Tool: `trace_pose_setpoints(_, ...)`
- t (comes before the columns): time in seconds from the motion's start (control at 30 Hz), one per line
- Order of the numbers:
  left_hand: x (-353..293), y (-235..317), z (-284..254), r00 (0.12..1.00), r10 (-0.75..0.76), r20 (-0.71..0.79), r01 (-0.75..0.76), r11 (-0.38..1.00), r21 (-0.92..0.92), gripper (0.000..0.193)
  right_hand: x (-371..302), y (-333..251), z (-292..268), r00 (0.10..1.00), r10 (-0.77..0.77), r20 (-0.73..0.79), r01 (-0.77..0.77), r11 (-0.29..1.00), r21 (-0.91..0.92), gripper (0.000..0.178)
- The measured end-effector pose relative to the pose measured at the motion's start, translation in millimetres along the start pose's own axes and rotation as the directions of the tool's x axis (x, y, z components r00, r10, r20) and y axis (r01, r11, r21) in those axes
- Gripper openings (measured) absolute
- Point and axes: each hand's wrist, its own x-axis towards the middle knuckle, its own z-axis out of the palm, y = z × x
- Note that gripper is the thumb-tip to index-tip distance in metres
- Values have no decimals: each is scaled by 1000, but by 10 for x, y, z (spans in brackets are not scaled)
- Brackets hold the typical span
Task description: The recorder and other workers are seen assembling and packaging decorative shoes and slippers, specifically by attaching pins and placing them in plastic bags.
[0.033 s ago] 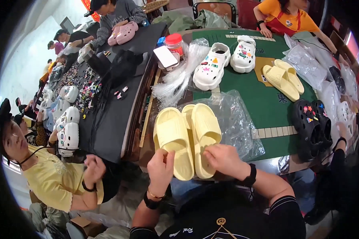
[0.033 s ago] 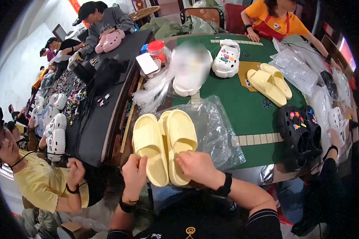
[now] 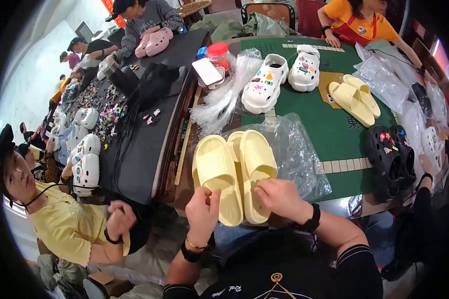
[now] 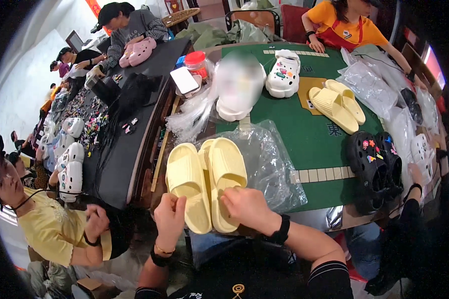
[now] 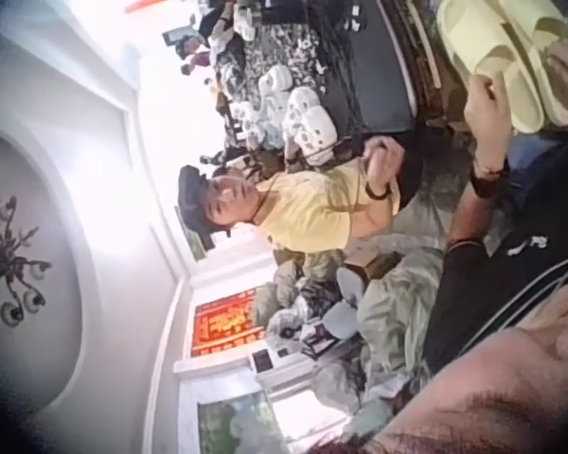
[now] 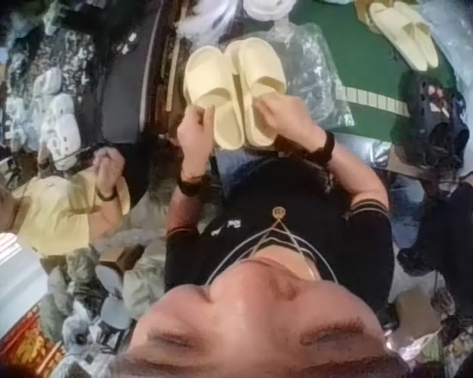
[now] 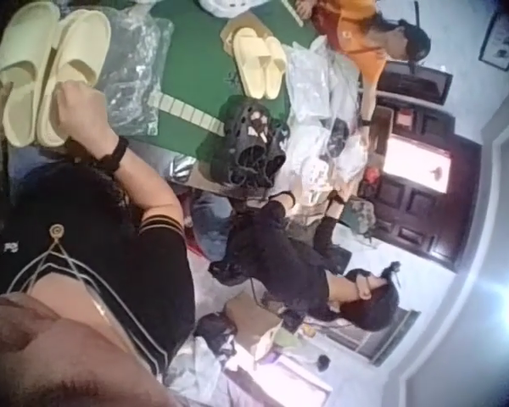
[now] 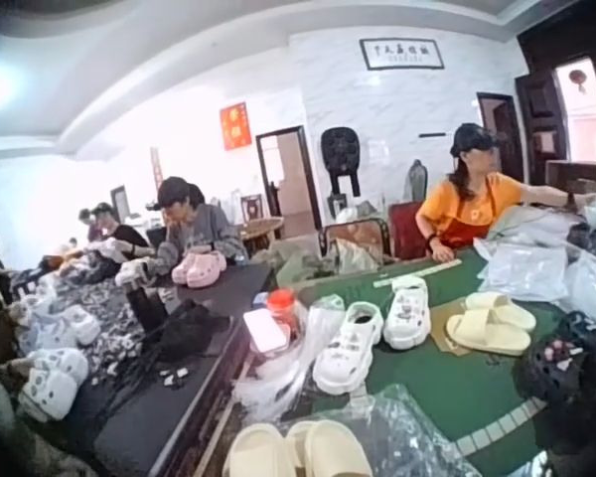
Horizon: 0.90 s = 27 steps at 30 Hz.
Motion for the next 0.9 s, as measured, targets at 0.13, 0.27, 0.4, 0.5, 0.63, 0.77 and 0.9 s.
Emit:
trace_pose_setpoints(0.13,14,3,26,991,92,-98,-95,995,-22,17,124,56,72,997,36,-69,-37,999,-24,13)
trace_pose_setpoints(0.27,391,-20,-83,975,126,-183,-123,992,25,11,150,73,84,996,37,-85,-39,999,-17,14)
trace_pose_setpoints(0.4,871,-239,-83,988,2,-156,-6,1000,-28,15,156,80,106,993,39,-113,-39,999,5,15)
trace_pose_setpoints(0.5,1115,-339,-88,996,-74,-42,75,997,31,28,165,78,138,993,39,-114,-37,999,21,15)
trace_pose_setpoints(0.63,1353,-237,-76,979,-155,133,127,972,199,44,158,93,156,993,38,-114,-36,999,20,14)
trace_pose_setpoints(0.77,1457,-233,-74,968,-142,209,69,945,321,39,164,75,157,993,52,-108,-49,998,25,14)
trace_pose_setpoints(0.9,1481,-317,-73,974,-60,217,-14,945,328,27,165,64,146,991,45,-123,-40,998,42,14)
